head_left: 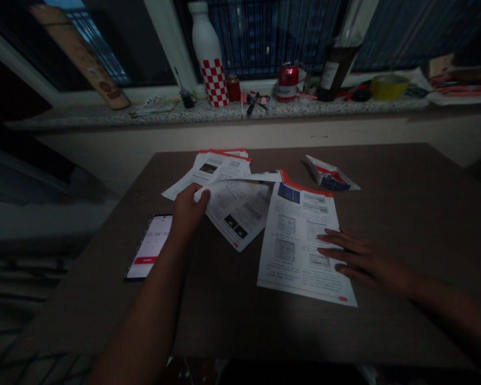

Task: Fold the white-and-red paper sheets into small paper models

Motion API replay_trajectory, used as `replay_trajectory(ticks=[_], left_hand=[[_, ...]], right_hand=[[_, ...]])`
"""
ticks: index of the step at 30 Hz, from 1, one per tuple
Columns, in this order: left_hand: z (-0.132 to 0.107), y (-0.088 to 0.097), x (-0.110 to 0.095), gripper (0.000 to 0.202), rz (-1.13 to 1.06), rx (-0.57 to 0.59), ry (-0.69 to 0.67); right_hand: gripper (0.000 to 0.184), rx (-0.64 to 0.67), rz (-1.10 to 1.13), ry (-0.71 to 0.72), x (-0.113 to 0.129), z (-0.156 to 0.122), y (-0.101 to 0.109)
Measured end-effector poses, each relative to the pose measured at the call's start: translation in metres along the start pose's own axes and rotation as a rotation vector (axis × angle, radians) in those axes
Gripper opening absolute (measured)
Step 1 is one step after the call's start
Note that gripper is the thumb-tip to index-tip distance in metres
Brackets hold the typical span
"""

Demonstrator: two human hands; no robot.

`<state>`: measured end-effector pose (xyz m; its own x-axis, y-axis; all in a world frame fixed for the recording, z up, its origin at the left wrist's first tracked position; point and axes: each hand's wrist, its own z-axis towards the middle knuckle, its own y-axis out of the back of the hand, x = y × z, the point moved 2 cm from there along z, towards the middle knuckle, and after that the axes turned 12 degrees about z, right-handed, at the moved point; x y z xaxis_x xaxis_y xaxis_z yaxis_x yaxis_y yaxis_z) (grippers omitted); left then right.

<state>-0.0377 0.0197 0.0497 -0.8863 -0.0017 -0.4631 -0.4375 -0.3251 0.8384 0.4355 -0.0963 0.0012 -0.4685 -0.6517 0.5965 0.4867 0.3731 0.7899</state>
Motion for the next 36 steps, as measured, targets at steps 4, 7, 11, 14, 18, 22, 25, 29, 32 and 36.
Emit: replay_trajectory(ticks=[4,7,11,14,18,22,25,29,32,36], left_hand=[[0.004,0.004,0.009,0.019,-0.031,-0.041,0.083],[0.005,0.007,0.013,0.021,-0.074,-0.084,0.125],[0.007,0.01,0.017,0.021,-0.078,-0.136,0.177],[0.009,0.008,0.022,0.021,-0.095,-0.129,0.238],[0.012,0.005,0.033,0.022,-0.133,-0.138,0.292],[0.013,0.004,0.044,0.022,-0.197,-0.157,0.318],[0.013,0.003,0.048,0.023,-0.274,-0.18,0.369],[0.013,0.003,0.048,0.025,-0.24,-0.186,0.38],[0.013,0.004,0.048,0.025,-0.143,-0.164,0.365],[0.014,0.008,0.048,0.023,-0.018,-0.187,0.363]], right_hand=[[0.058,-0.002,-0.006,-0.017,-0.001,-0.004,0.0],[0.056,0.0,-0.011,-0.018,-0.001,-0.006,-0.001],[0.056,0.005,-0.02,-0.016,-0.001,-0.009,-0.001],[0.056,0.015,-0.023,-0.024,-0.002,-0.01,0.0],[0.054,0.009,-0.021,-0.015,-0.003,-0.012,-0.001],[0.054,0.027,-0.049,-0.004,-0.005,-0.013,-0.002],[0.054,0.027,-0.049,0.005,-0.006,-0.013,-0.003],[0.053,0.005,-0.014,0.007,-0.006,-0.014,-0.002],[0.053,0.011,-0.009,0.002,-0.005,-0.015,-0.001],[0.054,0.002,-0.012,0.002,-0.004,-0.016,0.0]])
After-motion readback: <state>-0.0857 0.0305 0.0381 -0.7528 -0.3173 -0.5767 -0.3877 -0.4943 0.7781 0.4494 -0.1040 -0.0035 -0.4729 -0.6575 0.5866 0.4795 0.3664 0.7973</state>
